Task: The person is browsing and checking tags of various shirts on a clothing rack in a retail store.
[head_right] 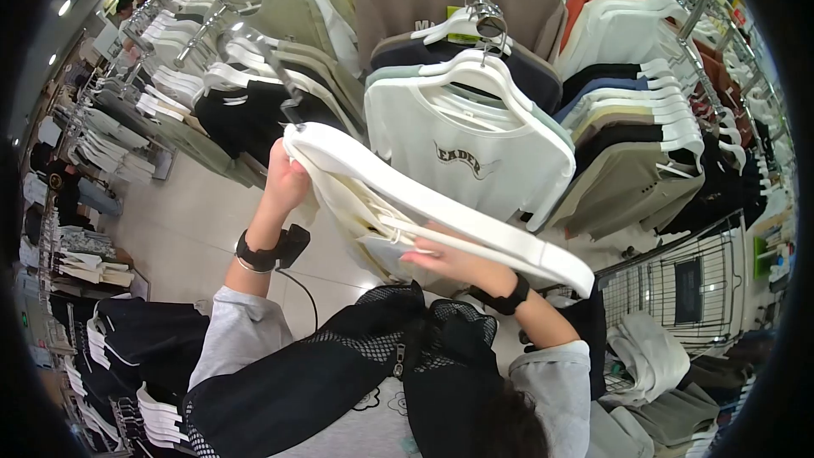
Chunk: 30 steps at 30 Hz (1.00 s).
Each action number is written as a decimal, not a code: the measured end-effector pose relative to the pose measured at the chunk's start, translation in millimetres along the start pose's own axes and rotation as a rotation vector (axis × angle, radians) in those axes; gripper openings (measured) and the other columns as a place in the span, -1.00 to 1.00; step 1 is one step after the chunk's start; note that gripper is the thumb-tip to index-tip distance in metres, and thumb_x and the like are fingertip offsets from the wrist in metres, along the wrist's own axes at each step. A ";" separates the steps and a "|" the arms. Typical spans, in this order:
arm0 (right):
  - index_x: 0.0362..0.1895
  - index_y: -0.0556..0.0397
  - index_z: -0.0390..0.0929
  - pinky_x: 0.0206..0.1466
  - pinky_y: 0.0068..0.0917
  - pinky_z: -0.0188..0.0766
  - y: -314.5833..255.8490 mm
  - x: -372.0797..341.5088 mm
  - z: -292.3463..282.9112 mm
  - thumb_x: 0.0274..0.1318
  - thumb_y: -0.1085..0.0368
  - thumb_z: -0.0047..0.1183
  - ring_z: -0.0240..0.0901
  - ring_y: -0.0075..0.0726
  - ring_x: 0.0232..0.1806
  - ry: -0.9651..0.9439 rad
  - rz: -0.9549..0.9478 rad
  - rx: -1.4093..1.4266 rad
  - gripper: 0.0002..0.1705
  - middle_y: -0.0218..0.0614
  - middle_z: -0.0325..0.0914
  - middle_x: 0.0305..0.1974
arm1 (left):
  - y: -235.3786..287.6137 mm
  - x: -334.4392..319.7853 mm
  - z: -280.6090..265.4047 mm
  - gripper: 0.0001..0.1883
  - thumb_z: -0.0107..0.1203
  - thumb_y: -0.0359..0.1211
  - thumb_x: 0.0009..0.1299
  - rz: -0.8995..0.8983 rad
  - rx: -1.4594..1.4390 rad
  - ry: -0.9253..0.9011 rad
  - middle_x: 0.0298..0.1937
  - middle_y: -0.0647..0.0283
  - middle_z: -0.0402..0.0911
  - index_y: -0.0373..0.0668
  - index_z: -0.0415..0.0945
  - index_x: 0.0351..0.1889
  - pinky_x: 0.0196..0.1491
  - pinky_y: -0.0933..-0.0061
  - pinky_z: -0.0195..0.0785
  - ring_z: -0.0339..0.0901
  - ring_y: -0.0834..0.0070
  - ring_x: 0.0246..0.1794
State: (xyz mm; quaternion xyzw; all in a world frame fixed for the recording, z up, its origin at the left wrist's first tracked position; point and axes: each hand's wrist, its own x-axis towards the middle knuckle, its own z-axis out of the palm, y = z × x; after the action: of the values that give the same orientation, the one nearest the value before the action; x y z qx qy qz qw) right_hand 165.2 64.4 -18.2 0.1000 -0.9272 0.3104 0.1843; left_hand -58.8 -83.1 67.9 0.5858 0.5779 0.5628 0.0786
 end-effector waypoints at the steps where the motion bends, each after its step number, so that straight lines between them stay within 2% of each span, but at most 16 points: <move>1: -0.38 0.07 0.48 -0.44 -0.46 0.21 -4.9 -1.7 -12.1 0.03 0.15 0.10 0.31 -0.28 -0.49 -0.007 0.189 0.224 -0.75 -0.31 0.37 -0.51 | -3.5 -3.7 -4.7 -0.33 -0.10 0.21 0.25 -0.045 -0.030 0.056 -0.45 0.25 0.59 -0.33 0.50 -0.30 -0.34 0.55 0.35 0.53 0.56 -0.43; 2: -0.32 0.07 0.53 -0.40 -0.48 0.25 -13.1 -3.1 -24.2 0.04 0.20 0.09 0.35 -0.35 -0.44 -0.017 0.380 0.450 -0.79 -0.32 0.43 -0.45 | -8.3 -8.4 -9.2 -0.31 -0.12 0.22 0.26 -0.091 -0.061 0.111 -0.43 0.26 0.59 -0.34 0.51 -0.30 -0.32 0.55 0.35 0.52 0.60 -0.39; 3: -0.32 0.07 0.53 -0.40 -0.48 0.25 -21.8 0.9 -30.1 0.04 0.20 0.09 0.35 -0.35 -0.44 -0.013 0.373 0.453 -0.79 -0.32 0.43 -0.45 | -16.3 -14.3 -13.4 -0.26 -0.19 0.26 0.26 -0.150 -0.111 0.130 -0.36 0.27 0.58 -0.35 0.50 -0.26 -0.27 0.54 0.36 0.48 0.61 -0.32; 5: -0.25 0.06 0.57 -0.31 -0.49 0.32 -33.9 7.0 -35.6 -0.09 0.34 0.12 0.36 -0.27 -0.46 0.363 0.243 0.475 -0.77 -0.32 0.54 -0.37 | -17.5 -20.6 -8.4 -0.23 -0.22 0.29 0.24 -0.221 -0.174 0.183 -0.34 0.26 0.58 -0.36 0.49 -0.25 -0.26 0.54 0.36 0.49 0.59 -0.31; 6: -0.25 0.06 0.57 -0.31 -0.49 0.32 -33.1 7.8 -34.7 -0.09 0.34 0.12 0.36 -0.27 -0.46 0.368 0.246 0.479 -0.77 -0.32 0.54 -0.37 | -19.8 -24.4 -5.9 -0.20 -0.25 0.31 0.23 -0.296 -0.243 0.234 -0.33 0.25 0.57 -0.37 0.48 -0.23 -0.25 0.54 0.36 0.49 0.57 -0.31; 8: -0.21 0.04 0.57 -0.16 -0.47 0.32 -29.4 10.2 -32.5 -0.10 0.30 0.12 0.39 -0.25 -0.41 0.160 0.149 0.359 -0.72 -0.32 0.56 -0.27 | -37.9 -34.8 -2.8 -0.17 -0.32 0.32 0.24 -0.322 -0.245 0.183 -0.25 0.21 0.55 -0.37 0.41 -0.11 -0.20 0.52 0.37 0.49 0.54 -0.26; 9: -0.19 0.00 0.56 -0.02 -0.37 0.25 -26.3 11.3 -24.1 -0.14 0.22 0.15 0.37 -0.22 -0.24 0.042 0.191 0.288 -0.67 -0.33 0.52 -0.18 | -37.1 -34.9 6.7 -0.18 -0.34 0.31 0.26 -0.361 -0.300 0.247 -0.21 0.19 0.53 -0.36 0.36 -0.06 -0.17 0.51 0.37 0.48 0.53 -0.23; 11: -0.18 -0.01 0.55 0.01 -0.32 0.21 -30.7 18.4 -6.9 -0.15 0.20 0.16 0.33 -0.20 -0.16 0.044 0.079 0.136 -0.65 -0.33 0.49 -0.14 | -32.1 -31.7 20.5 -0.20 -0.39 0.27 0.30 -0.416 -0.388 0.284 -0.11 0.15 0.48 -0.34 0.23 0.06 -0.12 0.49 0.36 0.47 0.50 -0.15; 13: -0.16 -0.02 0.53 0.05 -0.24 0.13 -34.9 26.9 11.9 -0.19 0.20 0.21 0.19 -0.13 -0.01 0.016 -0.060 0.034 -0.61 -0.32 0.41 -0.09 | -30.3 -27.1 31.0 -0.23 -0.40 0.25 0.32 -0.409 -0.410 0.275 -0.19 0.19 0.51 -0.34 0.30 0.00 -0.15 0.52 0.37 0.49 0.53 -0.20; 17: -0.18 0.01 0.55 -0.02 -0.26 0.18 -44.1 28.1 44.8 -0.17 0.31 0.20 0.28 -0.18 -0.08 0.377 0.067 0.108 -0.66 -0.32 0.43 -0.22 | -15.2 -19.0 45.4 -0.27 -0.42 0.21 0.36 -0.459 -0.392 0.347 -0.27 0.24 0.53 -0.34 0.35 -0.06 -0.20 0.55 0.37 0.49 0.59 -0.27; 18: -0.18 0.01 0.55 -0.02 -0.26 0.18 -41.8 27.0 47.6 -0.17 0.31 0.20 0.28 -0.18 -0.08 0.377 0.066 0.109 -0.66 -0.32 0.43 -0.22 | -12.9 -17.8 47.6 -0.27 -0.42 0.21 0.36 -0.460 -0.391 0.347 -0.27 0.24 0.53 -0.34 0.35 -0.06 -0.20 0.55 0.37 0.49 0.59 -0.27; 22: -0.25 0.08 0.54 -0.27 -0.55 0.29 -35.1 17.2 46.7 -0.08 0.39 0.15 0.37 -0.34 -0.28 0.553 0.009 0.312 -0.78 -0.36 0.45 -0.32 | -8.6 -18.9 49.3 -0.29 -0.44 0.19 0.38 -0.508 -0.363 0.392 -0.27 0.26 0.52 -0.32 0.34 -0.06 -0.21 0.55 0.37 0.48 0.59 -0.30; 24: -0.30 0.12 0.51 -0.29 -0.57 0.30 -33.1 2.4 39.8 0.06 0.36 0.05 0.37 -0.50 -0.33 0.528 0.447 0.938 -0.88 -0.42 0.46 -0.33 | -10.5 -19.4 49.6 -0.30 -0.44 0.20 0.38 -0.509 -0.354 0.381 -0.24 0.25 0.51 -0.30 0.32 -0.03 -0.20 0.54 0.37 0.48 0.58 -0.28; 25: -0.30 0.12 0.51 -0.29 -0.57 0.30 -28.3 1.4 33.2 0.06 0.36 0.05 0.37 -0.50 -0.33 0.533 0.447 0.937 -0.88 -0.42 0.46 -0.33 | -15.2 -20.7 50.2 -0.29 -0.45 0.21 0.37 -0.525 -0.426 0.424 -0.18 0.23 0.49 -0.28 0.29 0.01 -0.17 0.51 0.36 0.46 0.57 -0.24; 28: -0.19 0.12 0.35 -0.28 -0.56 0.38 -2.2 14.5 1.2 0.21 0.29 -0.11 0.42 -0.56 -0.40 0.537 0.594 1.581 -0.83 -0.37 0.46 -0.35 | -35.1 -30.5 45.9 -0.22 -0.50 0.28 0.31 -0.592 -0.519 0.449 0.00 0.18 0.41 -0.21 0.17 0.15 -0.02 0.42 0.34 0.42 0.49 -0.05; 30: -0.24 0.09 0.33 -0.33 -0.69 0.31 17.0 19.8 -15.0 0.21 0.27 -0.12 0.38 -0.70 -0.37 0.511 0.610 1.470 -0.85 -0.47 0.45 -0.37 | -34.8 -33.8 44.0 -0.14 -0.55 0.34 0.24 -0.601 -0.751 0.249 0.06 0.18 0.40 -0.18 0.15 0.20 0.07 0.37 0.31 0.39 0.43 0.04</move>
State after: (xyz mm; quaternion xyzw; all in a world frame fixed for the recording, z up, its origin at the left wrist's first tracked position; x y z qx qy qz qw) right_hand 146.2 85.6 -8.3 -0.1343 -0.4046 0.8856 0.1846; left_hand -36.1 -73.3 7.2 0.2528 0.4836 0.7501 0.3736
